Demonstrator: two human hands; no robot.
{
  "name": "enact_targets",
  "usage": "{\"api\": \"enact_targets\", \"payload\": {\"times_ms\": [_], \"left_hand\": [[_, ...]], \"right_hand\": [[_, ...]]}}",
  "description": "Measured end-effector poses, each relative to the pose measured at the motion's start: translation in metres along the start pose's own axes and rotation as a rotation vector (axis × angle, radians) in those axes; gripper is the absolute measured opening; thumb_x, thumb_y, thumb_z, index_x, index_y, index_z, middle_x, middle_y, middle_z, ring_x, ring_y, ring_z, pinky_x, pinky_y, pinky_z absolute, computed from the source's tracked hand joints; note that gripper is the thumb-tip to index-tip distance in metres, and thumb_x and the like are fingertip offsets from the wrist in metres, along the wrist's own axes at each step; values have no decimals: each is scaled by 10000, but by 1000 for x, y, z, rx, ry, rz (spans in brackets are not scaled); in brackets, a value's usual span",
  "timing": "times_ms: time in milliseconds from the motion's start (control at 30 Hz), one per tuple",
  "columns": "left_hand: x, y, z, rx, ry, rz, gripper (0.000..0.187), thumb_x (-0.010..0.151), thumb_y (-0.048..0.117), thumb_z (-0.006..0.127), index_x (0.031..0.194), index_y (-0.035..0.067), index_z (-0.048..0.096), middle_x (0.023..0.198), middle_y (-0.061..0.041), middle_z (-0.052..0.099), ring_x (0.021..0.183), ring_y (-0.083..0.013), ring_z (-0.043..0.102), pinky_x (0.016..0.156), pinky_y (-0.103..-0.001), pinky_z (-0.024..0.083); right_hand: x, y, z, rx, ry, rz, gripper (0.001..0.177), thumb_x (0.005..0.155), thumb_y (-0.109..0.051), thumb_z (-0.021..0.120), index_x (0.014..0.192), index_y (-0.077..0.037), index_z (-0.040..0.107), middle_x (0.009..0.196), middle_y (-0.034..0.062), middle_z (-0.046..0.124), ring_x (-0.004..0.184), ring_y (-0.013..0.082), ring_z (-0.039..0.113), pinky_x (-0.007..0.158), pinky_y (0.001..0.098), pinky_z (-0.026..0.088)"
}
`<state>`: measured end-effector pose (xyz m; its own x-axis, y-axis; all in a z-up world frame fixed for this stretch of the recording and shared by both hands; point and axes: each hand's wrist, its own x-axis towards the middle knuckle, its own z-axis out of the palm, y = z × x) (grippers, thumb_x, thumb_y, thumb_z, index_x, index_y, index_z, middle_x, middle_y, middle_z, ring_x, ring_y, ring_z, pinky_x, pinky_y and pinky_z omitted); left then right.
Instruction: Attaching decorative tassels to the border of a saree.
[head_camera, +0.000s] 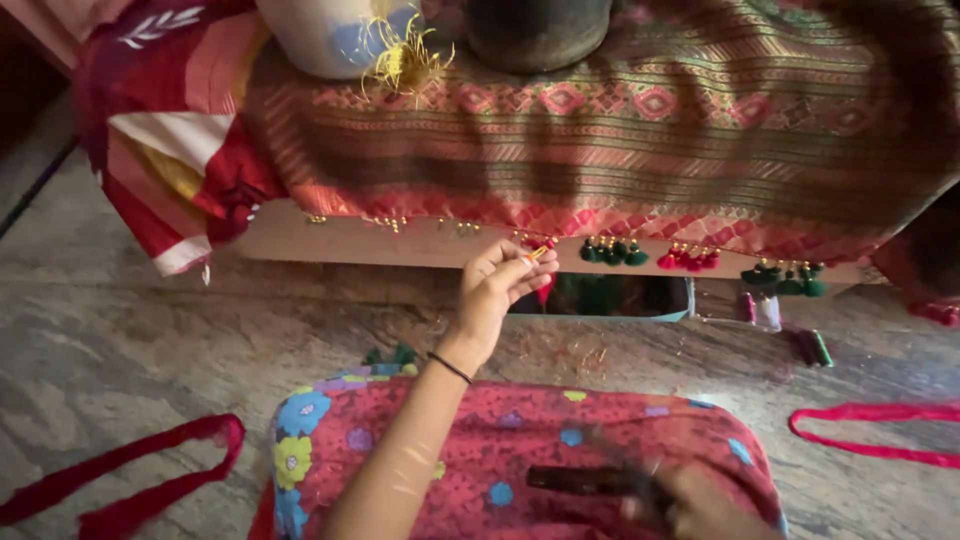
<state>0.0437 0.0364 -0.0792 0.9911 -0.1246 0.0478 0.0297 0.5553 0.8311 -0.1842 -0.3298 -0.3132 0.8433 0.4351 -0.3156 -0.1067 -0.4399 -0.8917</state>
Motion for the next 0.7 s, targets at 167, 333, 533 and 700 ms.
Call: {"api": "enact_targets", "payload": {"times_ms": [167, 333, 533, 700], "left_hand": [[-3, 8, 3, -15, 12, -11, 68, 992, 85, 577, 972, 24, 602, 1131, -220, 737, 1054, -267, 737, 951, -380, 590], [-1, 5, 2, -79, 12, -57, 41, 969, 73, 579, 960, 38, 600, 1117, -220, 741, 1027, -261, 743, 945, -386, 593], [-3, 1, 2, -79, 3, -52, 59, 984, 72, 575, 953, 33, 607, 1090, -173, 740, 1021, -220, 736, 956, -367, 602], [-3, -3, 5, -34, 22, 39, 80, 990, 39, 576, 920, 15, 606, 1035, -144, 719, 998, -228, 727, 963, -411, 611]], "right_hand": [[37, -130, -85, 403, -111, 126, 290, 914, -317, 729, 897, -86, 554, 582, -18, 428, 448, 103, 374, 392, 298, 262], [42, -167, -85, 556, -240, 45, 468, 809, -466, 793, 895, -103, 510, 600, -33, 444, 470, 94, 388, 389, 289, 256], [48, -193, -79, 668, -263, 0, 548, 806, -560, 768, 902, -87, 509, 592, -36, 418, 479, 89, 369, 412, 279, 256], [60, -183, -81, 602, -213, 10, 444, 878, -449, 745, 885, -79, 500, 552, -40, 388, 442, 95, 334, 387, 290, 234]]}}
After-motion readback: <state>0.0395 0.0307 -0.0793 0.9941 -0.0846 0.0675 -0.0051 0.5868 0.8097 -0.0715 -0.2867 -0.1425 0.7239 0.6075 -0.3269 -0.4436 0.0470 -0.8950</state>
